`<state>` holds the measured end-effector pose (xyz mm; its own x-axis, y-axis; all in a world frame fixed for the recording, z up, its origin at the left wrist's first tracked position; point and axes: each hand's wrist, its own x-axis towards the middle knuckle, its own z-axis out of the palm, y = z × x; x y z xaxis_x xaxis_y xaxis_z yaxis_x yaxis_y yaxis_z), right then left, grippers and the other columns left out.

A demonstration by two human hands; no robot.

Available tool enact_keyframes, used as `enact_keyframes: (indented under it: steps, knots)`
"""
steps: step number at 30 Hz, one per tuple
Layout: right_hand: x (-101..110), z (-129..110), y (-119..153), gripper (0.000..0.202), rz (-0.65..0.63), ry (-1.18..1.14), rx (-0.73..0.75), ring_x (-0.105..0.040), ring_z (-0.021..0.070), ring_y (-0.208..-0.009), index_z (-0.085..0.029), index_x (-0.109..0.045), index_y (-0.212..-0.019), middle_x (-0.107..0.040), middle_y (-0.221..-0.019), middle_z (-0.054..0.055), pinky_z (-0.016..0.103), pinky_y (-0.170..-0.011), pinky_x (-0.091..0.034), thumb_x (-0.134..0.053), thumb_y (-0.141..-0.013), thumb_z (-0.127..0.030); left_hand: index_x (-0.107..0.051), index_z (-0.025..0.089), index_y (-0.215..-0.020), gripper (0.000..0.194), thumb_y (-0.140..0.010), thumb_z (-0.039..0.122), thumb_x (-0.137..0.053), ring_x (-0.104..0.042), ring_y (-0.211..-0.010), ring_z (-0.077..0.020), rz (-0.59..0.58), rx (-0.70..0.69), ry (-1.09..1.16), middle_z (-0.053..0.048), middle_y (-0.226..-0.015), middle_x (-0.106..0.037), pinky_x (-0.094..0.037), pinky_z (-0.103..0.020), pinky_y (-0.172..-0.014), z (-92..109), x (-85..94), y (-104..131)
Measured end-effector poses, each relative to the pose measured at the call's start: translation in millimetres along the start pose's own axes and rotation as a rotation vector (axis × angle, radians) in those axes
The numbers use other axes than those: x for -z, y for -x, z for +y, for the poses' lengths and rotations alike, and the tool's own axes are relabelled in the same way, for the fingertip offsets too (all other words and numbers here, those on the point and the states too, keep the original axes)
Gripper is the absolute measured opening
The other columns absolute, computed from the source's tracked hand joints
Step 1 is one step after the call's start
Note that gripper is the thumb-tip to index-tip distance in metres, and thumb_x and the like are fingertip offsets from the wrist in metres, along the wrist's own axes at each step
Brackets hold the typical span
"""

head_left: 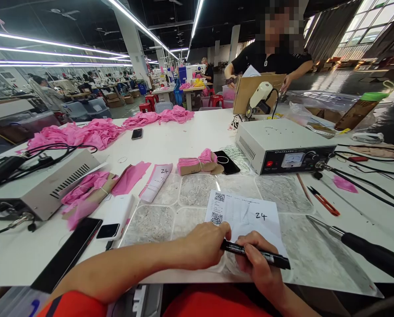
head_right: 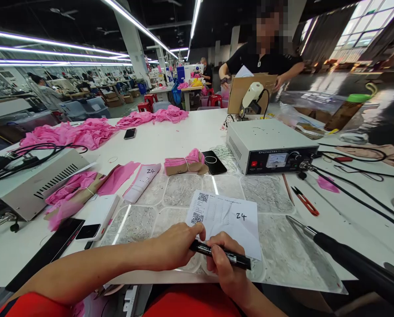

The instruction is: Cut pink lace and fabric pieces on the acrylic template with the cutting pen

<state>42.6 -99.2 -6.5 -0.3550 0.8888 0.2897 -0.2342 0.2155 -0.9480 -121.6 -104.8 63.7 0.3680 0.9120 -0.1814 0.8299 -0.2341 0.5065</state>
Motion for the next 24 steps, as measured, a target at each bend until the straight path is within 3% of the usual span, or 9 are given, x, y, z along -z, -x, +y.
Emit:
enact_keyframes:
  steps: [4, 9, 14, 17, 21, 24]
  knots:
    - [-3, 6, -1, 0.026, -0.016, -0.031, -0.001, -0.038, 0.0101, -0.034, -0.020, -0.053, -0.075, -0.047, -0.041, -0.005, 0.024, -0.037, -0.030, -0.042, -0.093, -0.035, -0.057, 0.020, -0.099, 0.028, -0.073, 0.011, -0.053, -0.058, -0.066, -0.0235, -0.017, 0.033, 0.010, -0.005, -0.071, -0.061, -0.041, -0.029, -0.059, 1, -5.1, 3]
    - [-9, 9, -2, 0.030, -0.047, -0.065, -0.066, -0.033, 0.0085, -0.031, -0.021, -0.050, -0.072, -0.042, -0.037, -0.007, 0.022, -0.035, -0.026, -0.044, -0.091, -0.043, -0.054, 0.018, -0.108, 0.032, -0.077, 0.015, -0.050, -0.063, -0.082, -0.0278, -0.214, 0.139, -0.031, -0.011, -0.091, -0.067, -0.044, -0.031, -0.064, 8, -0.5, 6]
    - [-11, 20, 2, 0.032, -0.014, -0.058, -0.120, -0.033, 0.0078, -0.033, -0.020, -0.050, -0.074, -0.041, -0.039, -0.008, 0.021, -0.037, -0.027, -0.044, -0.090, -0.046, -0.055, 0.019, -0.109, 0.031, -0.079, 0.018, -0.051, -0.064, -0.088, -0.0280, -0.215, 0.137, -0.057, -0.011, -0.098, -0.067, -0.044, -0.030, -0.065, 3, -2.1, 4]
    - [-10, 17, 2, 0.032, -0.076, -0.017, -0.184, -0.036, 0.0078, -0.036, -0.020, -0.049, -0.073, -0.045, -0.042, -0.007, 0.021, -0.039, -0.029, -0.047, -0.089, -0.048, -0.054, 0.019, -0.112, 0.031, -0.082, 0.027, -0.055, -0.064, -0.085, -0.0292, -0.240, 0.114, -0.091, -0.011, -0.094, -0.068, -0.041, -0.029, -0.063, 2, -0.3, 6]
    - [0, -3, -3, 0.036, -0.191, -0.033, -0.308, -0.046, 0.0089, -0.044, -0.020, -0.056, -0.102, -0.062, -0.066, 0.000, 0.021, -0.041, -0.036, -0.059, -0.082, -0.049, -0.058, 0.020, -0.104, 0.024, -0.087, 0.035, -0.050, -0.063, -0.075, -0.0240, -0.167, 0.034, -0.017, -0.006, -0.083, -0.068, -0.036, -0.026, -0.057, -1, 17.0, 17]
    - [22, -17, -10, 0.047, -0.189, 0.172, -0.270, -0.059, 0.0146, -0.061, -0.022, -0.057, -0.116, -0.068, -0.086, 0.006, 0.025, -0.052, -0.047, -0.065, -0.077, -0.046, -0.061, 0.020, -0.091, 0.019, -0.088, 0.032, -0.046, -0.060, -0.067, -0.0176, -0.012, 0.087, 0.078, -0.001, -0.073, -0.065, -0.036, -0.024, -0.056, -30, 46.7, 23]
